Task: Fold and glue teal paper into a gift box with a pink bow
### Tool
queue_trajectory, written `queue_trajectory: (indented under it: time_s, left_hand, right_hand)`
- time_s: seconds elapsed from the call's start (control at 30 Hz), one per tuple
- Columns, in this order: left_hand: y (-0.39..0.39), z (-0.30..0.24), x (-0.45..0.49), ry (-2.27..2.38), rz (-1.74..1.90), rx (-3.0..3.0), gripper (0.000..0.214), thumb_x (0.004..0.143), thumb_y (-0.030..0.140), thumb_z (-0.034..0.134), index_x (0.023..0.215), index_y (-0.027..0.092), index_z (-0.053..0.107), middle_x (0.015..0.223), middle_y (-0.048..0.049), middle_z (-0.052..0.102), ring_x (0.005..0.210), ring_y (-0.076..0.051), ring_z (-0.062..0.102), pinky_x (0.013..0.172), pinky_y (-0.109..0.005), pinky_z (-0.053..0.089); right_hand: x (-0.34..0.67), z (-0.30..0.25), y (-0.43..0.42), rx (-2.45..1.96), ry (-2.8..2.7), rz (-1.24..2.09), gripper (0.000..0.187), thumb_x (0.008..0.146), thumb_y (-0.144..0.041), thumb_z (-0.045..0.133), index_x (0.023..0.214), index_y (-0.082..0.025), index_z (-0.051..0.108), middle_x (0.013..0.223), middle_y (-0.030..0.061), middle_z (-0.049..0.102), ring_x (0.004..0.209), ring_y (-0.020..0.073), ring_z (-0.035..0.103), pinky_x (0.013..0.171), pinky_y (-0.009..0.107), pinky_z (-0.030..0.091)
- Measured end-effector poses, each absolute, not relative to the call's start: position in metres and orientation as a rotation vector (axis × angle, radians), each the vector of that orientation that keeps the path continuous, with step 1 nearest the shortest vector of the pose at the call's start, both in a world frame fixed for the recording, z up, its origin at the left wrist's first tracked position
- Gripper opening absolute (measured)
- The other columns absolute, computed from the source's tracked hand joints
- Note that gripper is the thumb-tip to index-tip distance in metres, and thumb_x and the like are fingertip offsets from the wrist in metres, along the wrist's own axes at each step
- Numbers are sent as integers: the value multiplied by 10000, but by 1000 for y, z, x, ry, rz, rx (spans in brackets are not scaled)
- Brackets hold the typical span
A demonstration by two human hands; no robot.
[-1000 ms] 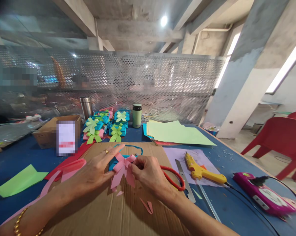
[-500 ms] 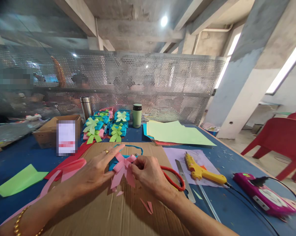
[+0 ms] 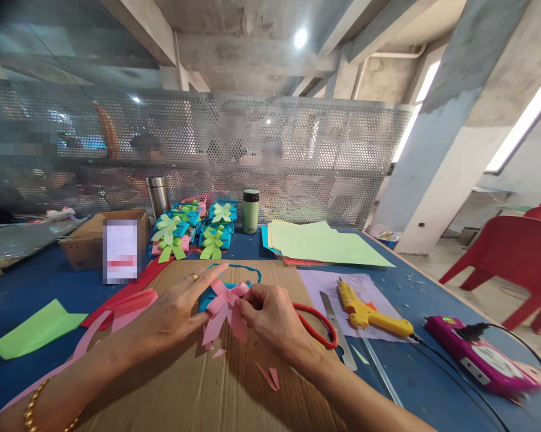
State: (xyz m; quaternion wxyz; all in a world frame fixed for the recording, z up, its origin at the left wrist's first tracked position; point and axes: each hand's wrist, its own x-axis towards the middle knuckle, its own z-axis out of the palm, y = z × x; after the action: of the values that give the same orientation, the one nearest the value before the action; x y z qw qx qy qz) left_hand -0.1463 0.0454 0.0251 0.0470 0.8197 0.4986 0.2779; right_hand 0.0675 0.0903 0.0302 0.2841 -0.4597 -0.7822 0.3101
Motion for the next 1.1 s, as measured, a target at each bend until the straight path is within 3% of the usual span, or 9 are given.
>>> queue_trajectory:
  time_s: [0.3,0.53,0.63,0.73,0.87,1.1]
  left_hand:
    - [49,21,-148,1518,885,2546,784,886,119,501,1573,325,183,1455,-79,528,1317,-277,521,1032,-447,503]
    - [48,23,-148,1535,828,2534,771,887,128,512,1568,294,192,1485,-90,501,1361,-271,480,1068,-450,471]
    - [48,24,-148,1551,822,2522,785,864,102,513,1565,275,207,1488,-95,499,1372,-273,468,1082,-462,462]
    - [49,23,-148,1536,860,2534,748,884,105,503,1562,260,229,1467,-105,518,1352,-272,489,1072,-453,478]
    - [51,21,-148,1508,898,2523,650,953,181,487,1555,244,249,1446,-127,535,1303,-268,531,1052,-450,495]
    - [49,26,-149,1500,825,2470,690,944,232,526,1562,282,225,1475,-83,514,1354,-261,484,1070,-439,467]
  right_hand:
    - [68,32,88,-1206,-2103,809,393,904,-466,541,657,-175,634,620,2,609,578,123,515,525,247,328]
    - [67,40,84,-1204,-2053,756,468,945,-512,493,628,-182,588,580,-10,531,550,114,438,501,249,291]
    - [71,39,82,-1142,-2030,567,409,962,-477,500,684,-191,589,606,-8,557,547,114,460,512,251,308]
    - [76,37,78,-955,-2159,245,264,1001,-349,458,864,-193,621,723,17,638,607,122,540,572,257,359]
    - [77,34,72,-700,-2416,-184,290,1028,-222,360,1090,-183,640,876,70,705,657,139,591,574,285,346]
    - [74,30,74,-611,-2409,-397,260,1030,-192,388,1158,-160,613,771,20,644,552,132,508,512,304,269]
